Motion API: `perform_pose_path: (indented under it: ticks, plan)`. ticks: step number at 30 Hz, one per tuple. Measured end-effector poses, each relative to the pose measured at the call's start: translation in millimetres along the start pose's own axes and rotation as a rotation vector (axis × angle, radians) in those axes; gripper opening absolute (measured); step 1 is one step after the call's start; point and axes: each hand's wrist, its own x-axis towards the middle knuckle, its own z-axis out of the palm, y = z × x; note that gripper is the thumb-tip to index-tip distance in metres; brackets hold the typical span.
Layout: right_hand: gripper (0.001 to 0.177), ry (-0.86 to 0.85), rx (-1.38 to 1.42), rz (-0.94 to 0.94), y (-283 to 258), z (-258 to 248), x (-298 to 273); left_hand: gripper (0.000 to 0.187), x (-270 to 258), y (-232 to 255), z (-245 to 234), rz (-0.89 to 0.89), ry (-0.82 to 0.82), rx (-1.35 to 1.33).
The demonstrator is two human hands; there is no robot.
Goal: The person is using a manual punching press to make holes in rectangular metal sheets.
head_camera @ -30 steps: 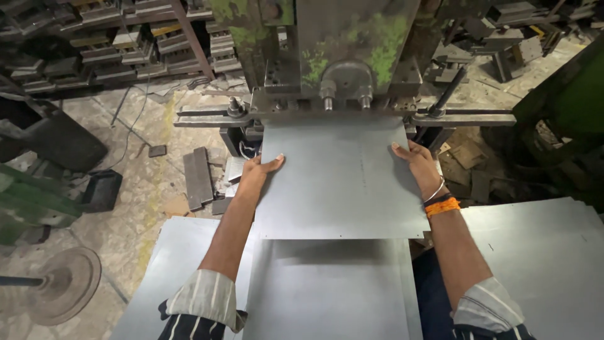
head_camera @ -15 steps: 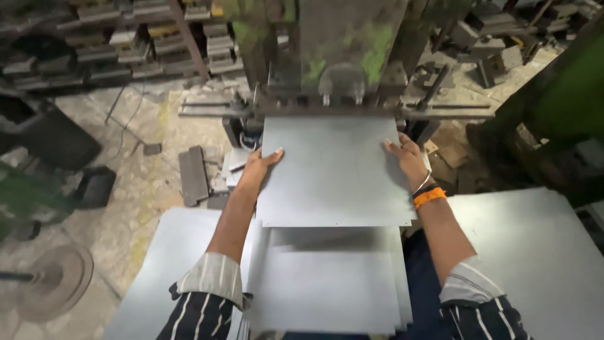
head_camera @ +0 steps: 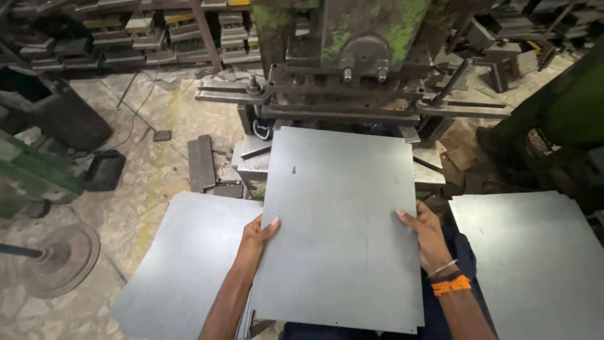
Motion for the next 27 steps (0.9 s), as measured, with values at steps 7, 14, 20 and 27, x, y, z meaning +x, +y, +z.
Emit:
perform_pose_path:
  ticks: [7, 14, 20, 27]
  plan:
    - [0.035, -0.013, -0.023, -0.035, -17, 21, -4, 0.054, -8, 14, 10, 0.036, 0.010, 0.064]
    - [0.043, 0.138, -0.479, -0.349, 15, -2, 40, 0.058, 19, 21, 12, 0.377, 0.161, 0.369]
    - [0.058, 0.149, -1.030, -0.591, 36, 4, 33, 0.053, 48, 10, -38, 0.608, 0.313, 0.391]
    - [0.065, 0.020, -1.267, -0.360, 39, 55, -7, 0.133, -19, -5, -24, 0.062, -0.015, 0.716]
